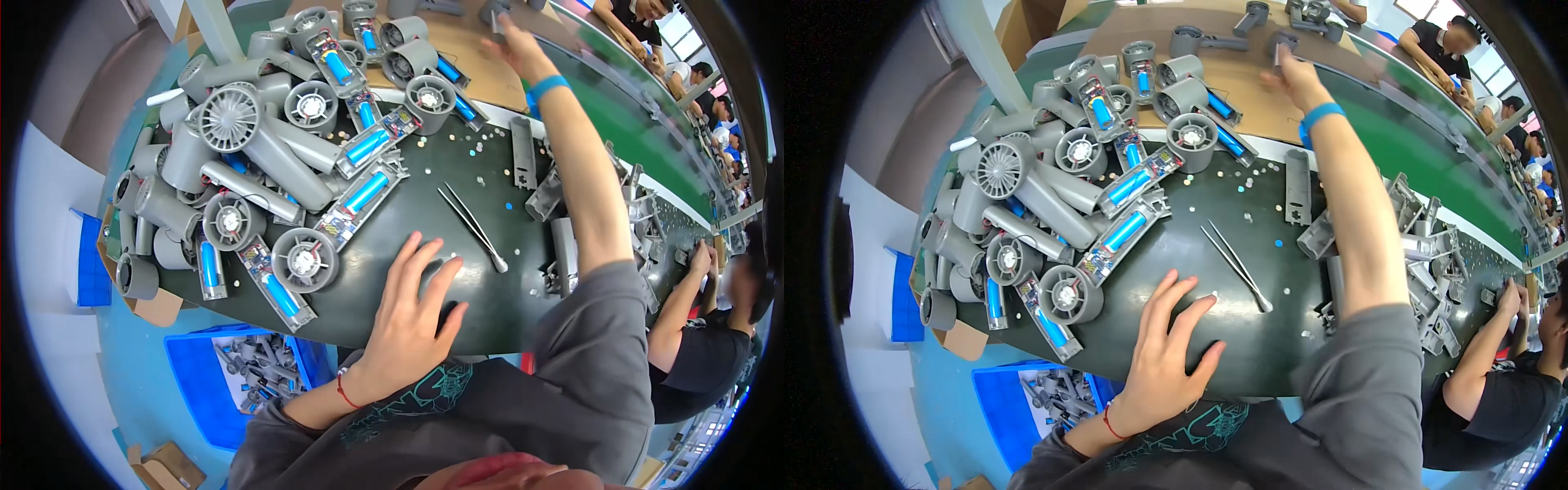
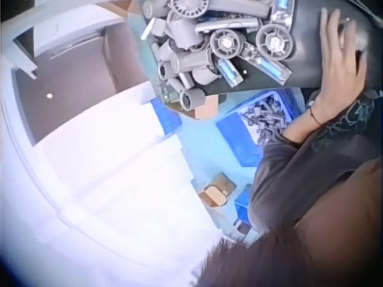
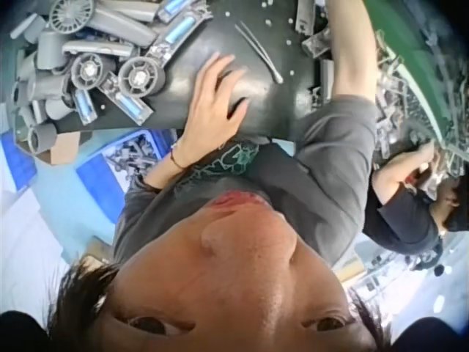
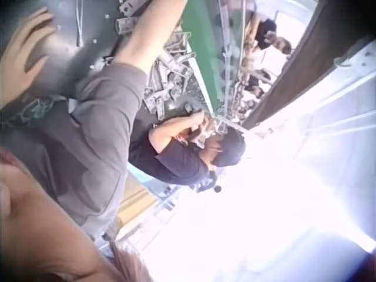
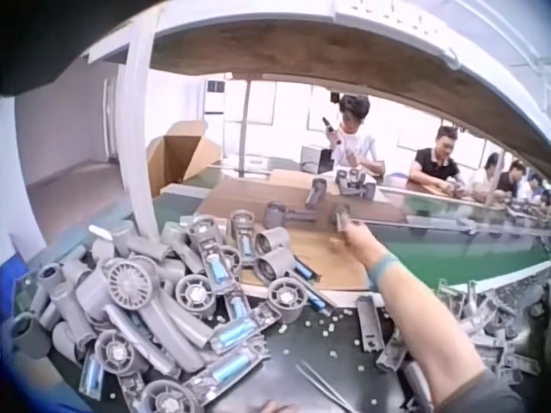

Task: The recorder is assembling small electronic handheld fans by fitting components like motors and circuit boards into the plastic housings at a manual assembly station.

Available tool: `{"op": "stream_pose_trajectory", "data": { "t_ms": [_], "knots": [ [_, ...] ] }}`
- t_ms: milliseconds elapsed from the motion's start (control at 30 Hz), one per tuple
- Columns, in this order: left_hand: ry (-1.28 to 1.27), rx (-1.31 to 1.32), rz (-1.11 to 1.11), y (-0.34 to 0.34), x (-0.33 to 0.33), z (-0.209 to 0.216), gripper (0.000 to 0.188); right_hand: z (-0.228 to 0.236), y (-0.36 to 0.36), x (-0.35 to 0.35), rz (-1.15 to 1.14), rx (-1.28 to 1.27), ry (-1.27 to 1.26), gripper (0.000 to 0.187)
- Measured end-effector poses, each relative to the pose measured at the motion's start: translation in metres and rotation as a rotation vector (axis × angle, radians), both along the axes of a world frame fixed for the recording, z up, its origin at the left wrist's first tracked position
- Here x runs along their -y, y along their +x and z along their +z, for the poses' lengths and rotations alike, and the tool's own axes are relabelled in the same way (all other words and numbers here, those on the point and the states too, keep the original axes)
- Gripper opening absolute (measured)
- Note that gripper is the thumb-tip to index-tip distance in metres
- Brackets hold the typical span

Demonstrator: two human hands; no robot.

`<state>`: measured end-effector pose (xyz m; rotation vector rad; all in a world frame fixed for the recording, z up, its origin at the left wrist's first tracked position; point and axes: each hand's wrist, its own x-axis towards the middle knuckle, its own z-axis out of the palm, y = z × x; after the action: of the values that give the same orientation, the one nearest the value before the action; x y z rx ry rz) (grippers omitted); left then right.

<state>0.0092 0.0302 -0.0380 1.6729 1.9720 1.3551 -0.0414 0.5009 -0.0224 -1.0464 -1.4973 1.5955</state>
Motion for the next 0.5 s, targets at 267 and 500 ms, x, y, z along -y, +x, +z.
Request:
{"op": "stream_pose_trajectory", "data": {
  "t_ms": [267,500],
  "knots": [
    [0.037,0.018,-0.063,0.004,0.006,0.001,0.049,-0.017,-0.065,-0.006,0.020,0.786,1.166,0.053],
    [0.020,-0.026,-0.030,0.003,0.002,-0.001,0.039,-0.030,-0.113,-0.019,0.123,0.805,1.395,0.046]
  ]
}}
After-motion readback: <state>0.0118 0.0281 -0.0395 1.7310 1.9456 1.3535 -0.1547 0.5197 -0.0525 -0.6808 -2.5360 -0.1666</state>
